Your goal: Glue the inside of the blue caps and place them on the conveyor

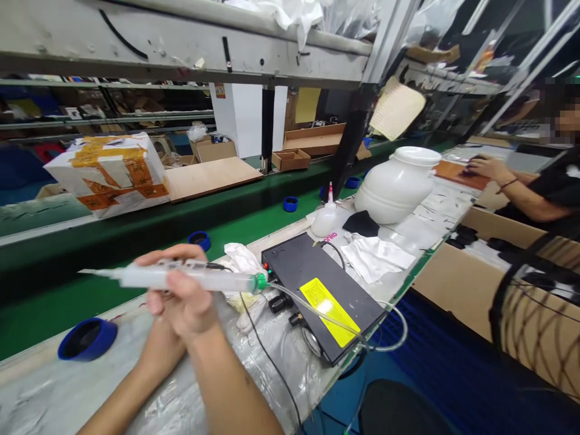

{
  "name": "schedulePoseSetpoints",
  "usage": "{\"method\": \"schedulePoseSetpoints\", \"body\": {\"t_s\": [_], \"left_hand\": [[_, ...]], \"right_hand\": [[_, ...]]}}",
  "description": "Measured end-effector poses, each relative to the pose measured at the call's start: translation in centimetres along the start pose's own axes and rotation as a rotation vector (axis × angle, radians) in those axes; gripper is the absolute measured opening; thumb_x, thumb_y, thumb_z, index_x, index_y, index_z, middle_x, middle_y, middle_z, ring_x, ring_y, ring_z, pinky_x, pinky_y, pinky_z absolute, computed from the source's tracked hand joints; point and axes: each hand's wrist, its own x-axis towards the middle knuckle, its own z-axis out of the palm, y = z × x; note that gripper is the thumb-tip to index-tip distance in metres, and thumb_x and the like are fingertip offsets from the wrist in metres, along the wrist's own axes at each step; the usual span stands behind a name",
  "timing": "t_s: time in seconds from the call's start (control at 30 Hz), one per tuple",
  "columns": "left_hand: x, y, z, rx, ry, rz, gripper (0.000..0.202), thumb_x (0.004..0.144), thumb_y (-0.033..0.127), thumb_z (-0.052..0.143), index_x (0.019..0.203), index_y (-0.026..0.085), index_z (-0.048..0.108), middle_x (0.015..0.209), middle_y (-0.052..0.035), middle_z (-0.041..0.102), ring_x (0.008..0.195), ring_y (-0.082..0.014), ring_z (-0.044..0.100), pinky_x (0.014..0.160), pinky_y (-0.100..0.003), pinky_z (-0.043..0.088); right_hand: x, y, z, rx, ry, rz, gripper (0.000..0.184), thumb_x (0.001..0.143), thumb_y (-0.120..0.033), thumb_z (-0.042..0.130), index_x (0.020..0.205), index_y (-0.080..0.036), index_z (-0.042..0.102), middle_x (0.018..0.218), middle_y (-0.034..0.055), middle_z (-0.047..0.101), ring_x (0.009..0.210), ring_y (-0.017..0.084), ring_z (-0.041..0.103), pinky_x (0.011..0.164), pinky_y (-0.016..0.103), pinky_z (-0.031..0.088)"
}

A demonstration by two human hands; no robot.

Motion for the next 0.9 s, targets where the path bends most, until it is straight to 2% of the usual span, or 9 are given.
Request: {"method": "schedulePoseSetpoints", "body": {"t_s": [0.07,0.17,0.23,0.3,0.4,0.5,0.6,0.73,0.9], "left_hand": [[-2.1,-1.6,-4.4,0.225,0.084,0.141,0.018,0.079,0.026,0.079,0.096,0.025,0.073,0.101,-0.01,0.073,0.103,-0.0338,0.065,0.105,-0.05,0.048],[-4.0,-2.6,-10.9,0.529,0.433,0.34,0.035,0.077,0.021,0.083,0.108,0.027,0.067,0.114,-0.011,0.068,0.119,-0.0352,0.062,0.12,-0.054,0.037],[-3.6,-2.9,-13.8,0.617,0.497,0.183,0.066,0.073,0.033,0.088,0.131,0.024,0.059,0.142,-0.0171,0.056,0.145,-0.0433,0.044,0.125,-0.06,0.028],[-2.5,-3.0,-15.4,0.538,0.389,-0.072,0.086,0.072,0.043,0.089,0.146,0.024,0.048,0.15,-0.0201,0.052,0.145,-0.0464,0.045,0.12,-0.065,0.034],[-1.4,-3.1,-16.1,0.328,0.16,-0.267,0.099,0.07,0.044,0.09,0.153,0.027,0.039,0.145,-0.0185,0.061,0.135,-0.0412,0.059,0.117,-0.061,0.041],[-1.7,-2.8,-16.5,0.189,0.047,-0.229,0.103,0.069,0.033,0.09,0.156,0.026,0.036,0.147,-0.0174,0.062,0.14,-0.0358,0.057,0.121,-0.055,0.039],[-2.3,-2.7,-17.0,0.136,-0.059,-0.156,0.083,0.072,0.022,0.083,0.148,0.025,0.05,0.142,-0.0153,0.067,0.137,-0.0328,0.06,0.12,-0.051,0.042],[-2.3,-3.0,-16.7,0.276,0.005,-0.061,0.052,0.073,0.02,0.08,0.123,0.023,0.066,0.128,-0.0111,0.071,0.12,-0.0308,0.067,0.107,-0.046,0.052],[-2.0,-3.1,-15.6,0.348,-0.018,0.013,0.046,0.074,0.021,0.078,0.119,0.023,0.066,0.12,-0.0087,0.068,0.113,-0.0285,0.067,0.1,-0.041,0.055]], "right_hand": [[0.5,0.1,-0.9,-0.069,0.097,-0.026,0.035,0.078,-0.045,0.076,0.101,-0.026,0.059,0.099,0.0024,0.078,0.041,0.005,0.05,0.038,0.019,0.038],[1.0,0.9,-1.9,-0.126,0.2,-0.066,0.035,0.079,-0.043,0.074,0.104,-0.027,0.056,0.099,0.0018,0.078,0.044,0.007,0.052,0.039,0.019,0.038],[1.0,1.9,-2.3,-0.161,0.21,-0.036,0.035,0.079,-0.042,0.074,0.103,-0.027,0.055,0.099,0.002,0.078,0.046,0.008,0.053,0.039,0.019,0.038],[0.7,3.1,-2.7,-0.209,0.208,0.02,0.033,0.08,-0.042,0.075,0.102,-0.026,0.055,0.101,0.0027,0.078,0.045,0.007,0.054,0.038,0.018,0.037],[0.0,5.0,-3.2,-0.342,0.217,0.095,0.034,0.082,-0.042,0.078,0.102,-0.024,0.057,0.104,0.0039,0.078,0.046,0.006,0.055,0.037,0.016,0.035],[-0.8,6.3,-3.5,-0.452,0.153,0.157,0.04,0.08,-0.042,0.082,0.105,-0.024,0.057,0.104,0.0046,0.079,0.049,0.008,0.06,0.039,0.017,0.037],[-1.5,7.1,-3.5,-0.486,0.104,0.247,0.039,0.08,-0.043,0.083,0.103,-0.024,0.058,0.099,0.0044,0.079,0.046,0.008,0.057,0.038,0.018,0.034],[-2.6,7.5,-3.3,-0.55,0.044,0.271,0.035,0.083,-0.043,0.082,0.102,-0.025,0.059,0.097,0.0037,0.079,0.043,0.007,0.052,0.039,0.019,0.033],[-4.0,7.2,-2.7,-0.742,-0.081,0.159,0.018,0.094,-0.036,0.074,0.103,-0.027,0.062,0.106,0.0058,0.079,0.045,0.008,0.051,0.046,0.024,0.041]]}}
